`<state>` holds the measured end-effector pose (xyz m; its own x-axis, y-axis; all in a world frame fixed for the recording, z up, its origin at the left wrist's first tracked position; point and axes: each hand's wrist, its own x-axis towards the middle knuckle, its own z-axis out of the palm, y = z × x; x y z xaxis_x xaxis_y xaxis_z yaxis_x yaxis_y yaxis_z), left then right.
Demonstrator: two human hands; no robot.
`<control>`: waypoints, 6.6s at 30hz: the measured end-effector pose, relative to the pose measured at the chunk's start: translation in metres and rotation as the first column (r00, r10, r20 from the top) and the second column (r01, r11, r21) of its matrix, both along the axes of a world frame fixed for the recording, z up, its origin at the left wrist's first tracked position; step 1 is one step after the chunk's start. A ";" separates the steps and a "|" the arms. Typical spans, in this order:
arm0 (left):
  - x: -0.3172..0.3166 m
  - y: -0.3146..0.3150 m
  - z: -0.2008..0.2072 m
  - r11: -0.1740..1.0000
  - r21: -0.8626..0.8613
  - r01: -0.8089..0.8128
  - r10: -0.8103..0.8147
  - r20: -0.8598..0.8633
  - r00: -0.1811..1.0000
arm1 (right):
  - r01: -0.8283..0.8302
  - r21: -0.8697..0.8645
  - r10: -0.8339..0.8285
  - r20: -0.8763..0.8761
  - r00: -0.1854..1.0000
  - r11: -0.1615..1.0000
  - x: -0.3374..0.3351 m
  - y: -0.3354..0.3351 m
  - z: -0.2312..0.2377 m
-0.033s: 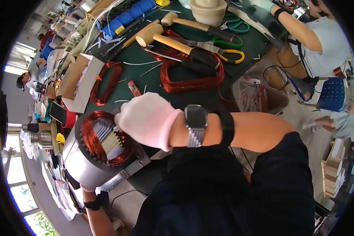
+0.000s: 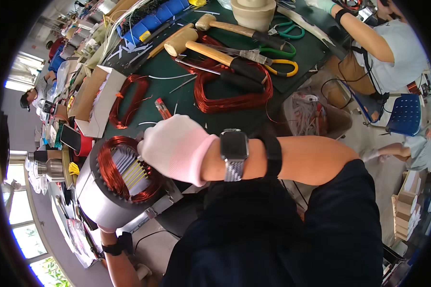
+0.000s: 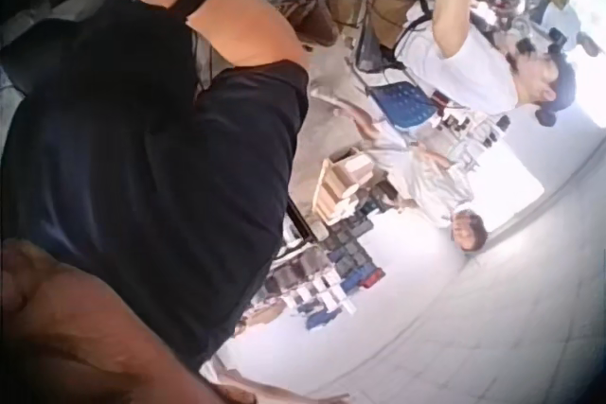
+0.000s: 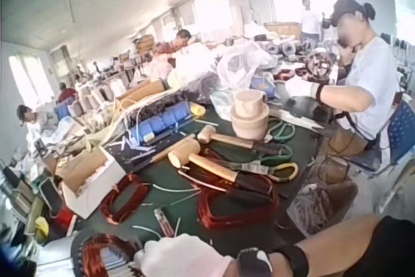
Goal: Assembling and winding a motor stator by inserting insulation strips and copper coils.
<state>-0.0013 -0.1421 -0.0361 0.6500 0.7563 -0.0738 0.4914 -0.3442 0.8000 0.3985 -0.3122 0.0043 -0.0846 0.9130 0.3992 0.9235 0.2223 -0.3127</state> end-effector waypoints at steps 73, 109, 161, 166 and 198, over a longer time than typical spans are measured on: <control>0.032 -0.014 0.010 0.714 0.668 0.209 -0.163 -0.132 0.978 | 0.152 0.071 -0.090 -0.542 0.836 0.986 -0.070 0.071 0.065; 0.046 -0.101 -0.003 0.342 0.901 -0.268 0.405 0.117 0.907 | 0.035 0.283 0.150 -0.608 0.780 0.959 -0.070 -0.022 -0.011; 0.123 -0.138 -0.041 0.791 0.555 -0.257 0.373 -0.105 0.922 | 0.508 -0.200 -0.472 0.205 0.858 0.838 0.165 -0.007 -0.017; 0.137 -0.136 -0.035 0.708 0.658 -0.256 0.354 -0.017 0.935 | 0.438 -0.255 -0.391 0.218 0.894 0.862 0.170 0.020 -0.035; -0.064 -0.121 0.015 0.749 0.479 -0.457 0.491 0.061 0.869 | 0.356 -0.177 -0.350 -0.785 0.511 0.917 -0.007 -0.055 -0.023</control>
<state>-0.0656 -0.2631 -0.0208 0.2050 0.9189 0.3372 0.7363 -0.3717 0.5654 0.3918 -0.3668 -0.0184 0.5943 0.7917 0.1416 0.3067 -0.0603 -0.9499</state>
